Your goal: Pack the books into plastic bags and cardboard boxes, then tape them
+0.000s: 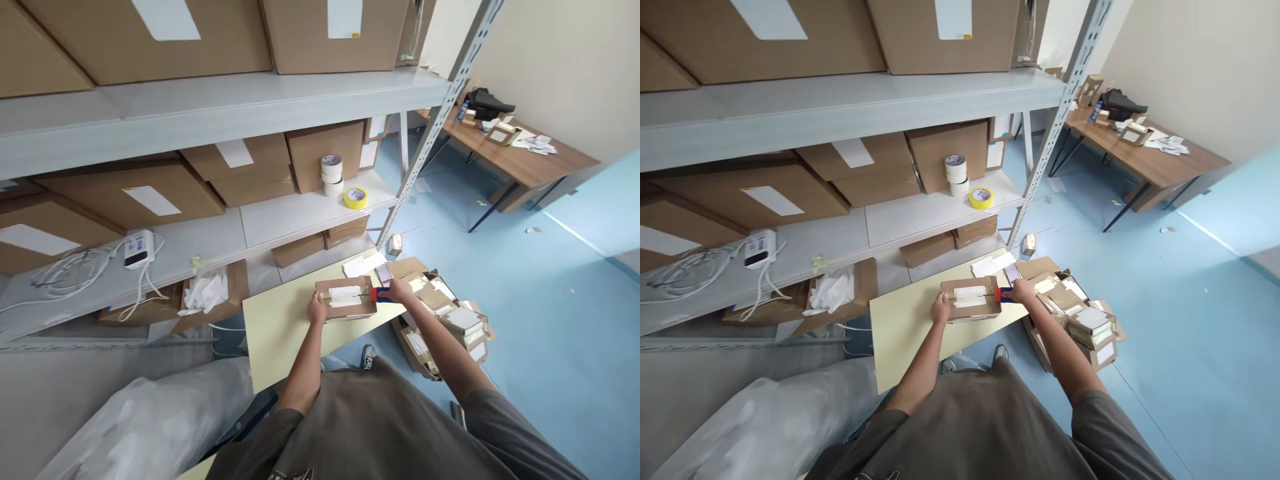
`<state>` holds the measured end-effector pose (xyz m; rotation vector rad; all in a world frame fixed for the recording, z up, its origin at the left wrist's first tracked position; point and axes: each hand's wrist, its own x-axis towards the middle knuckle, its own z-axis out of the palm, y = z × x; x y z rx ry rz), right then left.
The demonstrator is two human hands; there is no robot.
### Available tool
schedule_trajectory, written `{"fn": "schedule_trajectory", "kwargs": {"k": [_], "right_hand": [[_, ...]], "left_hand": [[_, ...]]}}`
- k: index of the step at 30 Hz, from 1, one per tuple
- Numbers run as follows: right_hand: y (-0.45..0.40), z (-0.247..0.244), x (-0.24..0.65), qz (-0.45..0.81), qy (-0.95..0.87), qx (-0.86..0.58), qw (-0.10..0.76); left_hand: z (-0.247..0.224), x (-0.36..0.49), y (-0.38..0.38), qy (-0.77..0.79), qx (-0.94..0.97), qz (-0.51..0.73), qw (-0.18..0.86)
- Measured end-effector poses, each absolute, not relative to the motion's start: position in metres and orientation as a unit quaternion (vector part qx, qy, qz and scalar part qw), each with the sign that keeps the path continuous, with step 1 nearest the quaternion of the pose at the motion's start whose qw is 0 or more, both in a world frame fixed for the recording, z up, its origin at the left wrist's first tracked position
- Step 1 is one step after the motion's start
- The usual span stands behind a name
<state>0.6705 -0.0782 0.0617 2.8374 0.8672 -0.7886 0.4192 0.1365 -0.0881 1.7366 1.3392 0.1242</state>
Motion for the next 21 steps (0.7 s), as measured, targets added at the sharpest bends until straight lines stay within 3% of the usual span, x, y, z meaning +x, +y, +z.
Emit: {"fn": "schedule_trajectory", "kwargs": {"k": [4,8,15,21], "right_hand": [[-0.124,0.065,0.709,-0.271,0.246,0.93,0.038],[-0.114,0.066,0.703,-0.263,0.255,0.93,0.014],[-0.032,0.091,0.639,-0.251,0.333,0.907,-0.05],[0.065,0.12,0.551,-0.243,0.392,0.887,-0.038]], "left_hand": [[-0.088,0.419,0.14,0.575,0.706,0.049,0.41],[-0.088,0.406,0.152,0.559,0.722,0.039,0.405],[-0.077,0.35,0.207,0.566,0.689,0.043,0.451],[-0.041,0.328,0.25,0.548,0.682,0.147,0.461]]}}
